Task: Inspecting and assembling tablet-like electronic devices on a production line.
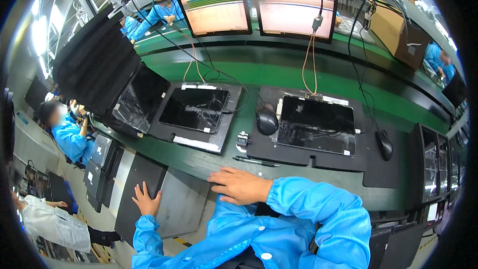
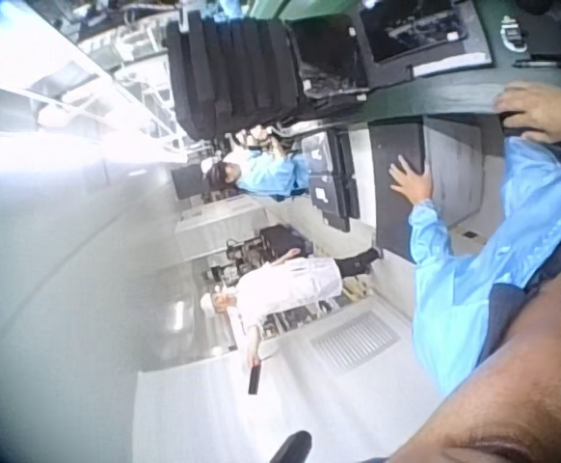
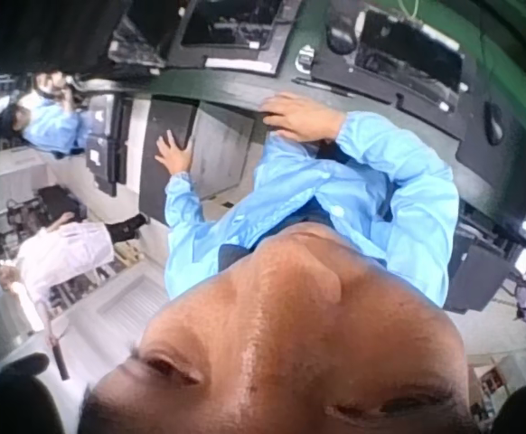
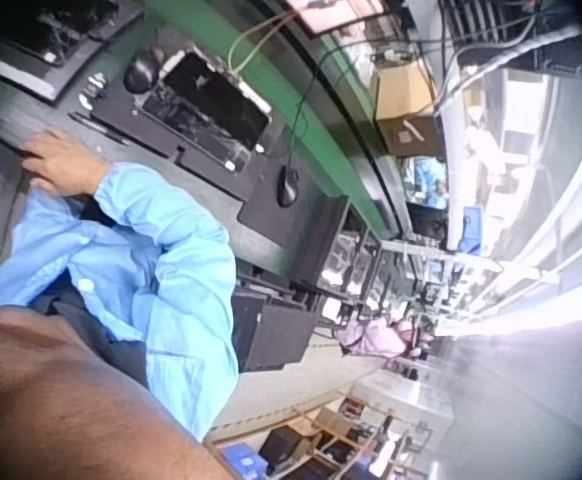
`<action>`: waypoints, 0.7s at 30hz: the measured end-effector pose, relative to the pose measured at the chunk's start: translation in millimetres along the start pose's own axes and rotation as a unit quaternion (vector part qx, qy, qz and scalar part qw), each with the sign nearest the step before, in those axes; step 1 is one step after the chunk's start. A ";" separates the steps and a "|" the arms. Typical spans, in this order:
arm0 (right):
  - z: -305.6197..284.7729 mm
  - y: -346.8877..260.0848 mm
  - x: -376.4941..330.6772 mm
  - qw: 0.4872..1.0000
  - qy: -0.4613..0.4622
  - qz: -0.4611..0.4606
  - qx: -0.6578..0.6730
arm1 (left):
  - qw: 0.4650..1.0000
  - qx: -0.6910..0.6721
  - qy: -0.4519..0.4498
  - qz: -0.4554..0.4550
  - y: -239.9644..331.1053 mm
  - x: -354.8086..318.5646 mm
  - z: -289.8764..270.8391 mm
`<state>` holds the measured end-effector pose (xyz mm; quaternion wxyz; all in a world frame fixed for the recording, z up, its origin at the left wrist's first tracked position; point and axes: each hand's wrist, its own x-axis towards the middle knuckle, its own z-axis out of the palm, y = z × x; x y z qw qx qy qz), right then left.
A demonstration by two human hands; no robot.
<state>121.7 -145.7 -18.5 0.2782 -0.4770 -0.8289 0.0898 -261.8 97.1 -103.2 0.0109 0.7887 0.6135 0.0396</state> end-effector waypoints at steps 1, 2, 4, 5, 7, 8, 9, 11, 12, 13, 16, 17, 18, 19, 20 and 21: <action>-6.8 -9.3 7.0 0.999 0.020 -0.028 0.002 | 1.000 0.002 0.003 -0.008 -6.7 -9.3 -6.4; -20.0 -17.6 10.8 0.999 0.045 -0.020 0.001 | 0.999 0.016 0.041 0.013 -11.8 -16.1 -12.1; -46.7 -12.6 26.6 0.987 0.151 -0.014 -0.060 | 0.986 0.010 0.141 0.083 -0.3 -18.3 -23.4; -62.2 -3.9 32.2 0.974 0.200 0.044 -0.103 | 0.987 0.005 0.140 0.085 15.6 -11.2 -34.6; -94.4 21.1 52.7 0.940 0.241 0.102 -0.219 | 0.925 -0.222 0.200 0.236 45.8 -2.7 -60.1; -101.9 36.6 61.5 0.920 0.260 0.125 -0.267 | 0.906 -0.220 0.209 0.296 71.7 1.8 -79.2; -102.6 60.6 64.9 0.909 0.247 0.142 -0.305 | 0.880 -0.220 0.219 0.360 103.3 11.8 -94.3; -100.8 93.5 72.4 0.904 0.194 0.198 -0.326 | 0.845 -0.246 0.191 0.434 152.3 34.2 -112.6; -96.5 106.8 75.7 0.906 0.127 0.252 -0.316 | 0.847 -0.239 0.175 0.442 176.7 42.7 -119.2; -92.8 116.1 78.0 0.901 0.058 0.306 -0.303 | 0.849 -0.232 0.157 0.449 196.7 51.1 -124.1; -87.1 127.8 85.6 0.917 0.034 0.298 -0.262 | 0.851 -0.198 0.098 0.477 222.2 86.6 -112.3; -87.9 130.4 83.6 0.916 0.033 0.298 -0.267 | 0.849 -0.202 0.100 0.477 227.4 95.2 -109.1; -90.8 129.4 82.2 0.925 0.061 0.289 -0.240 | 0.846 -0.191 0.082 0.491 235.3 101.9 -111.5; -93.5 128.6 80.5 0.933 0.088 0.279 -0.211 | 0.842 -0.180 0.064 0.504 241.8 105.4 -113.4; -96.9 128.3 78.1 0.931 0.088 0.282 -0.214 | 0.832 -0.193 0.079 0.514 246.2 105.1 -114.7; -105.1 118.3 86.9 0.935 0.081 0.288 -0.192 | 0.834 -0.196 0.080 0.509 244.6 112.0 -111.6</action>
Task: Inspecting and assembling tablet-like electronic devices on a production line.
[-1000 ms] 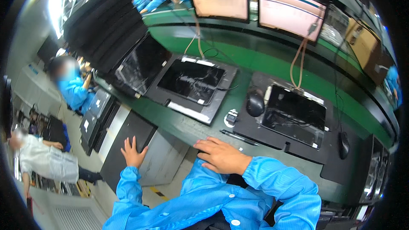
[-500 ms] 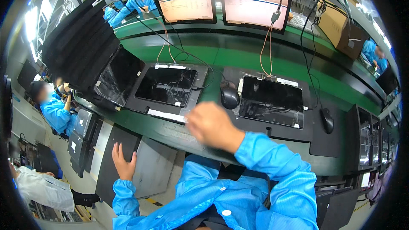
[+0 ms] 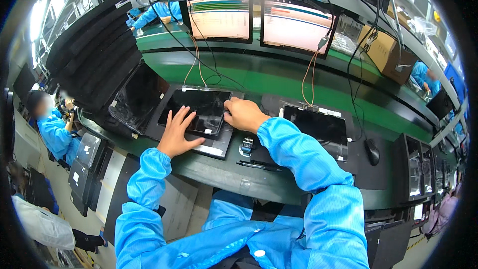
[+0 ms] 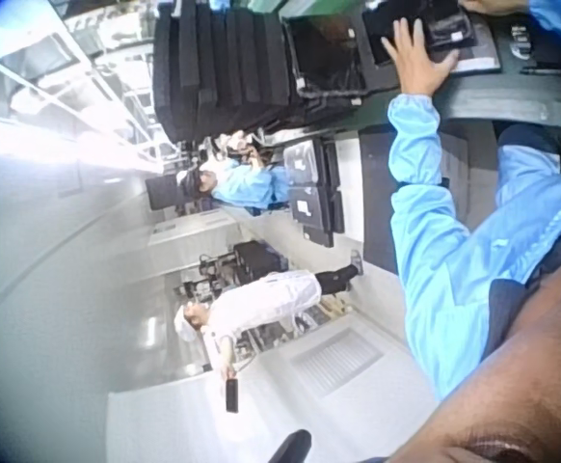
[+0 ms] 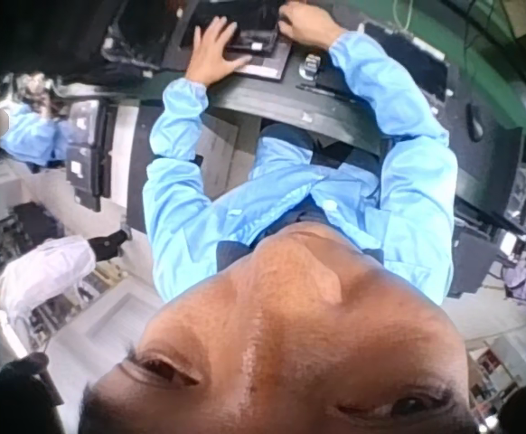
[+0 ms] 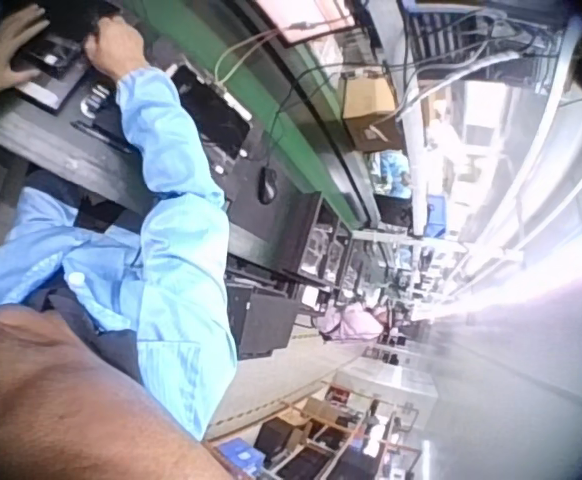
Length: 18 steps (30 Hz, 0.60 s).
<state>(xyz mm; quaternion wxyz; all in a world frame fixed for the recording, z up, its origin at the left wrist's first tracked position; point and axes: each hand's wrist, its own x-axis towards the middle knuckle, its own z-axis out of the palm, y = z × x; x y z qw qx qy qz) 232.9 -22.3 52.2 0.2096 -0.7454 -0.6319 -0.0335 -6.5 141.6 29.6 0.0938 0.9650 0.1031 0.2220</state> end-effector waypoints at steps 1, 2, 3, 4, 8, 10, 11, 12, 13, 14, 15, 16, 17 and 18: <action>-10.8 -9.2 0.7 1.000 -0.015 0.007 0.020 | 0.999 0.020 0.033 0.025 -9.2 0.9 3.7; -17.1 -12.8 3.5 1.000 -0.021 0.003 0.022 | 0.996 0.041 0.066 0.048 -19.4 1.5 6.9; -17.8 -16.8 6.5 0.999 0.011 -0.029 0.015 | 0.986 0.082 0.109 0.090 -32.2 0.5 8.1; -17.3 -24.5 6.6 0.997 0.039 -0.065 0.013 | 0.972 0.080 0.180 0.126 -32.9 3.2 12.0; -71.1 -41.5 -20.9 0.970 0.207 -0.098 -0.087 | 0.948 0.059 0.277 0.147 -1.5 -17.2 -24.3; -62.1 -13.9 -40.9 0.968 0.235 -0.028 -0.081 | 0.928 -0.032 0.360 0.090 15.5 -50.2 -42.1; -55.3 -5.5 -48.5 0.971 0.223 -0.014 -0.091 | 0.892 -0.116 0.436 0.034 15.5 -76.5 -40.7; -46.9 3.6 -58.0 0.972 0.211 0.004 -0.105 | 0.862 -0.145 0.465 -0.143 24.7 -110.1 -43.6; -40.2 7.5 -66.0 0.973 0.208 0.001 -0.099 | 0.808 -0.169 0.516 -0.227 23.3 -137.4 -56.3; -35.2 14.0 -75.5 0.976 0.193 0.023 -0.102 | 0.772 -0.196 0.511 -0.323 13.4 -164.1 -66.6; -30.9 17.9 -82.7 0.977 0.180 0.045 -0.107 | 0.708 -0.302 0.562 -0.304 2.9 -175.9 -73.6; -27.4 18.6 -87.7 0.977 0.181 0.047 -0.107 | 0.631 -0.401 0.603 -0.278 -5.4 -187.1 -83.4; -26.7 20.5 -93.1 0.978 0.171 0.047 -0.108 | 0.594 -0.452 0.584 -0.321 -15.1 -206.8 -91.0; -27.7 22.3 -96.9 0.979 0.166 0.048 -0.110 | 0.568 -0.473 0.572 -0.357 -38.0 -236.8 -87.7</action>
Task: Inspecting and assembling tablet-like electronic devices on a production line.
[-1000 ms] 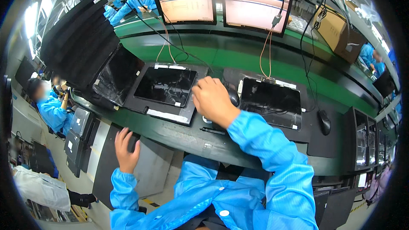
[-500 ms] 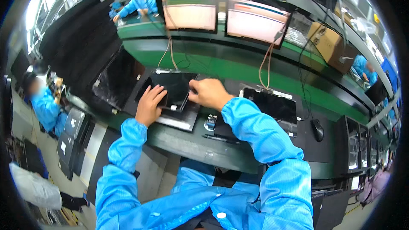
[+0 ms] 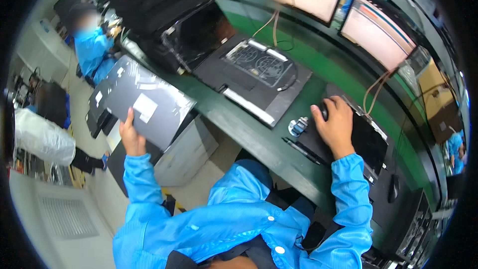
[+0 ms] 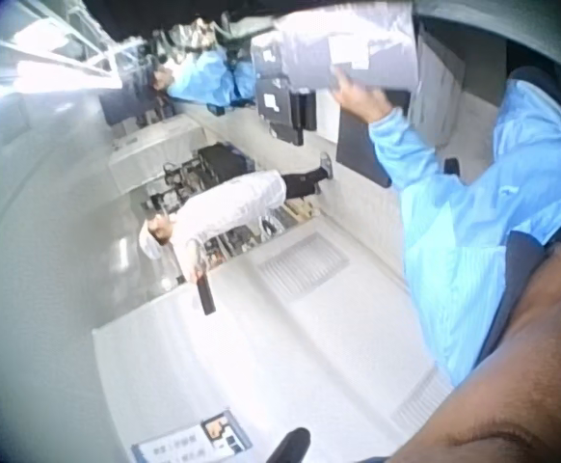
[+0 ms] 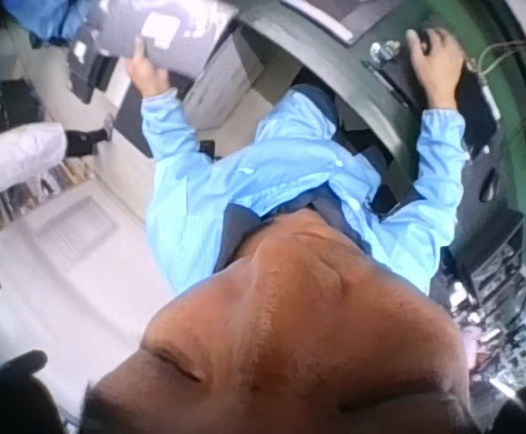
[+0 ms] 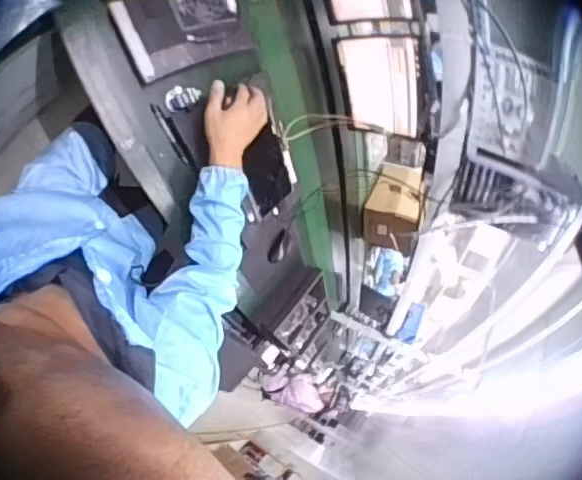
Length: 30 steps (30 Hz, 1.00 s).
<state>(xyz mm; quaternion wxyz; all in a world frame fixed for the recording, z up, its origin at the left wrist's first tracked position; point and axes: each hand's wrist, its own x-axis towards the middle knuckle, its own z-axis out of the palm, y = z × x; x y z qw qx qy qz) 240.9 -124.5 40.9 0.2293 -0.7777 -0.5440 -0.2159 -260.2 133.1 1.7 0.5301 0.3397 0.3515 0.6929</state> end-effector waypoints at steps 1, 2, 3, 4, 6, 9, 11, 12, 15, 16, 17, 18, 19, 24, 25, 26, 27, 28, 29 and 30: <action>2.5 -1.7 -1.9 1.000 0.014 -0.009 0.007 | 0.999 0.019 0.002 -0.051 -9.5 19.0 -33.5; 2.1 -6.9 -1.8 1.000 0.017 -0.013 0.007 | 0.988 -0.029 -0.046 -0.144 -17.0 34.2 -64.7; 7.6 -7.0 -2.2 0.999 0.013 -0.016 0.026 | 0.976 -0.036 -0.043 -0.210 -29.7 51.6 -96.5; 7.5 -11.6 -2.5 1.000 0.016 -0.011 0.024 | 0.969 -0.042 -0.069 -0.233 -45.7 67.6 -129.0; 6.8 -11.6 -4.4 0.999 0.018 -0.011 0.025 | 0.968 -0.027 -0.075 -0.237 -65.0 76.4 -140.7; 3.7 -12.3 -7.4 0.999 0.005 -0.002 0.044 | 0.963 -0.006 -0.067 -0.262 -84.4 97.0 -152.1; 3.8 -11.1 -10.8 0.998 -0.016 0.014 0.052 | 0.958 0.048 -0.012 -0.281 -92.2 112.1 -152.9; 1.3 -11.6 -14.2 0.999 -0.009 0.020 0.044 | 0.960 0.067 -0.026 -0.270 -95.0 119.2 -154.8; -27.0 -5.2 -26.2 0.998 -0.004 0.045 0.045 | 0.950 0.153 -0.065 -0.264 -98.1 125.3 -125.0; -38.2 1.9 -35.1 0.998 -0.004 0.022 0.057 | 0.915 0.258 -0.066 -0.302 -97.6 135.9 -120.3; -49.1 7.7 -45.8 0.998 -0.003 0.005 0.068 | 0.867 0.366 -0.071 -0.331 -96.1 149.1 -117.6; -60.8 9.5 -49.0 0.996 0.002 -0.021 0.082 | 0.844 0.409 -0.075 -0.339 -96.5 162.0 -134.9; -68.4 9.9 -48.6 0.994 0.021 -0.047 0.096 | 0.884 0.331 -0.094 -0.316 -101.1 196.6 -200.9; -137.2 92.4 -105.8 0.997 0.053 0.032 -0.055 | 0.684 0.624 -0.213 -0.310 -61.9 104.4 -42.0; -165.0 117.1 -124.0 0.989 0.036 0.103 -0.102 | 0.665 0.614 -0.268 -0.330 -53.6 87.9 -22.4; -184.5 151.0 -151.1 0.969 0.078 0.123 -0.202 | 0.646 0.601 -0.317 -0.347 -43.1 67.3 -6.0; -217.1 171.1 -171.6 0.942 0.067 0.196 -0.265 | 0.627 0.586 -0.358 -0.368 -35.7 43.5 2.6; -244.1 197.1 -198.9 0.902 0.077 0.288 -0.314 | 0.609 0.569 -0.399 -0.384 -23.5 13.6 12.0; -270.8 227.8 -230.6 0.837 0.058 0.392 -0.377 | 0.635 0.468 -0.503 -0.353 -22.8 -20.9 27.7; -294.8 257.4 -261.7 0.789 0.060 0.432 -0.432 | 0.650 0.356 -0.592 -0.317 -22.3 -50.0 41.2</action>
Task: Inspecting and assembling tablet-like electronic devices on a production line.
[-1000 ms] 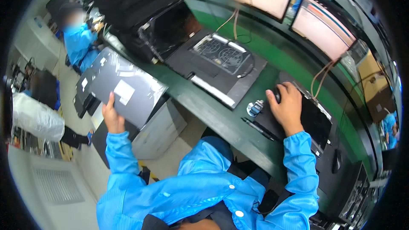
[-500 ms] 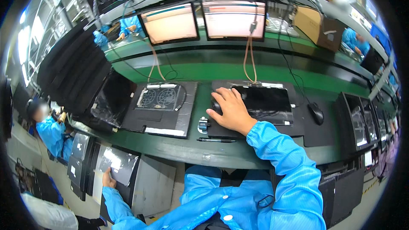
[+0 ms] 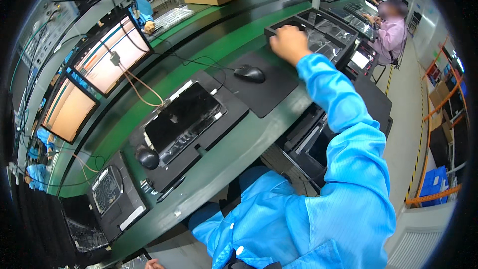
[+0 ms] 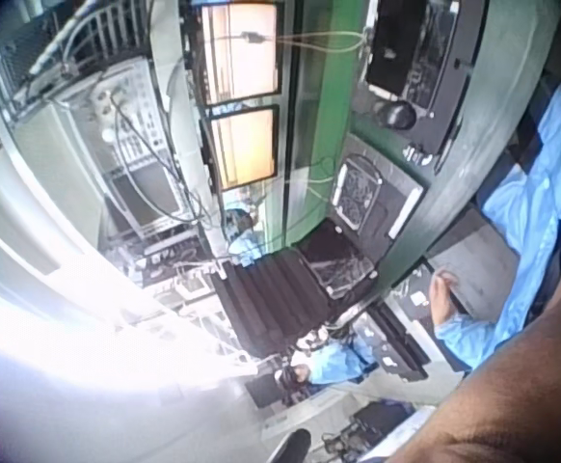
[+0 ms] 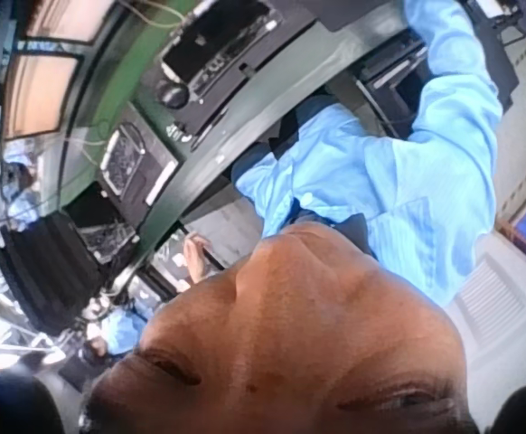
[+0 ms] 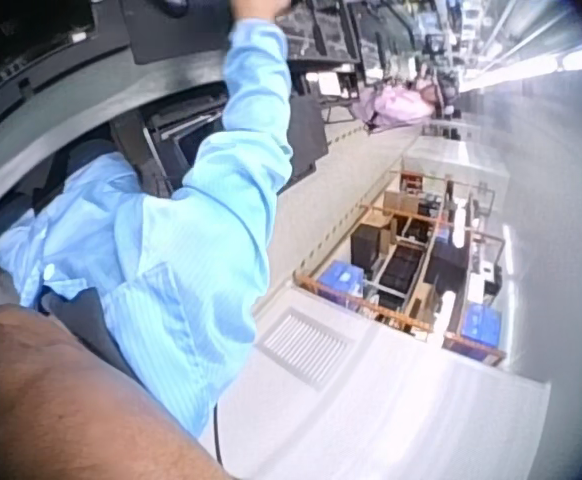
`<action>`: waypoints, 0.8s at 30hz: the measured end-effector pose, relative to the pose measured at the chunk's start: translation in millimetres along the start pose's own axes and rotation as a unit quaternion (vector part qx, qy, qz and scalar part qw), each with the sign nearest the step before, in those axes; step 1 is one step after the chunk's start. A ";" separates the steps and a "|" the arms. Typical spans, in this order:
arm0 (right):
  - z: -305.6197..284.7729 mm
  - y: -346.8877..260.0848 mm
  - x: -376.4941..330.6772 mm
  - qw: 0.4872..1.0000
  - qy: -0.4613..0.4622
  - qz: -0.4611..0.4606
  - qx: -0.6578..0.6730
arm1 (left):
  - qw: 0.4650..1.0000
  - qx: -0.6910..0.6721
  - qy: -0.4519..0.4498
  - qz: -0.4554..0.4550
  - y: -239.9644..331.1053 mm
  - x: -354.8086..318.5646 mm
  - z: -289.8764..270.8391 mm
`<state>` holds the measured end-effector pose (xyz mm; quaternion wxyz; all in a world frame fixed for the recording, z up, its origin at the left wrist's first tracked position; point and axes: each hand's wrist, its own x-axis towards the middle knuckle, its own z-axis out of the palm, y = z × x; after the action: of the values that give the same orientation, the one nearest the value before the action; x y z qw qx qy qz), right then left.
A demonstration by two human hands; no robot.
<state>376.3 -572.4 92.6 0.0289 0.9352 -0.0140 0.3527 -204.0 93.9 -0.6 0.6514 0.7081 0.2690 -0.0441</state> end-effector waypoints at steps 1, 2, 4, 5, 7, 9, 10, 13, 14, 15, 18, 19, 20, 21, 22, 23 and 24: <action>4.1 30.1 9.4 0.996 -0.053 0.053 -0.053 | 0.999 -0.019 -0.046 0.016 -4.5 2.1 16.1; 11.3 54.1 16.2 0.987 -0.095 0.093 -0.089 | 0.995 -0.041 -0.087 0.031 -13.9 6.1 28.9; 23.7 78.7 39.2 0.947 -0.279 0.155 -0.036 | 0.971 -0.016 -0.232 0.059 -20.9 22.2 61.4; 34.0 114.5 38.0 0.929 -0.329 0.166 -0.028 | 0.957 -0.016 -0.287 0.045 2.0 40.8 87.1; 60.3 168.5 34.1 0.936 -0.320 0.123 0.073 | 0.939 -0.024 -0.343 0.029 39.2 69.1 127.6; 75.7 218.4 36.2 0.904 -0.368 0.155 0.149 | 0.920 -0.029 -0.391 0.027 64.3 96.4 164.7; 84.6 235.6 37.3 0.881 -0.360 0.158 0.264 | 0.907 -0.033 -0.418 0.032 78.4 104.9 182.5; 84.2 242.9 61.4 0.873 -0.386 0.208 0.214 | 0.920 -0.027 -0.391 0.019 104.9 114.9 222.8; 89.5 225.1 77.2 0.870 -0.408 0.192 0.198 | 0.929 -0.054 -0.366 0.016 105.8 110.3 232.6; 86.6 215.9 83.6 0.896 -0.350 0.160 0.221 | 0.930 -0.072 -0.360 0.031 105.6 110.9 240.2; 70.1 270.3 118.3 0.919 -0.275 0.151 0.237 | 0.931 -0.079 -0.352 0.057 106.9 121.3 255.2; 58.5 263.8 127.7 0.933 -0.251 0.113 0.233 | 0.935 -0.075 -0.342 0.058 104.9 121.8 255.4; 41.0 256.8 137.5 0.944 -0.225 0.079 0.229 | 0.938 -0.083 -0.332 0.058 103.2 122.4 256.3; 15.5 214.3 136.8 0.976 -0.159 0.009 0.147 | 0.942 -0.086 -0.315 0.078 102.2 119.1 257.4; -23.3 158.1 121.5 0.992 -0.086 -0.060 0.063 | 0.945 -0.089 -0.300 0.098 100.7 116.1 257.7; -60.7 108.1 98.9 0.988 -0.003 -0.140 0.058 | 0.943 -0.088 -0.301 0.110 102.5 115.1 255.8; -95.9 65.3 73.0 0.973 0.079 -0.213 0.052 | 0.944 -0.091 -0.297 0.108 101.9 116.8 257.2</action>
<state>364.9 -631.8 215.6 0.0561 0.8860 0.2059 0.4118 14.2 -112.3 4.9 0.7641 0.6255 -0.0124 -0.1573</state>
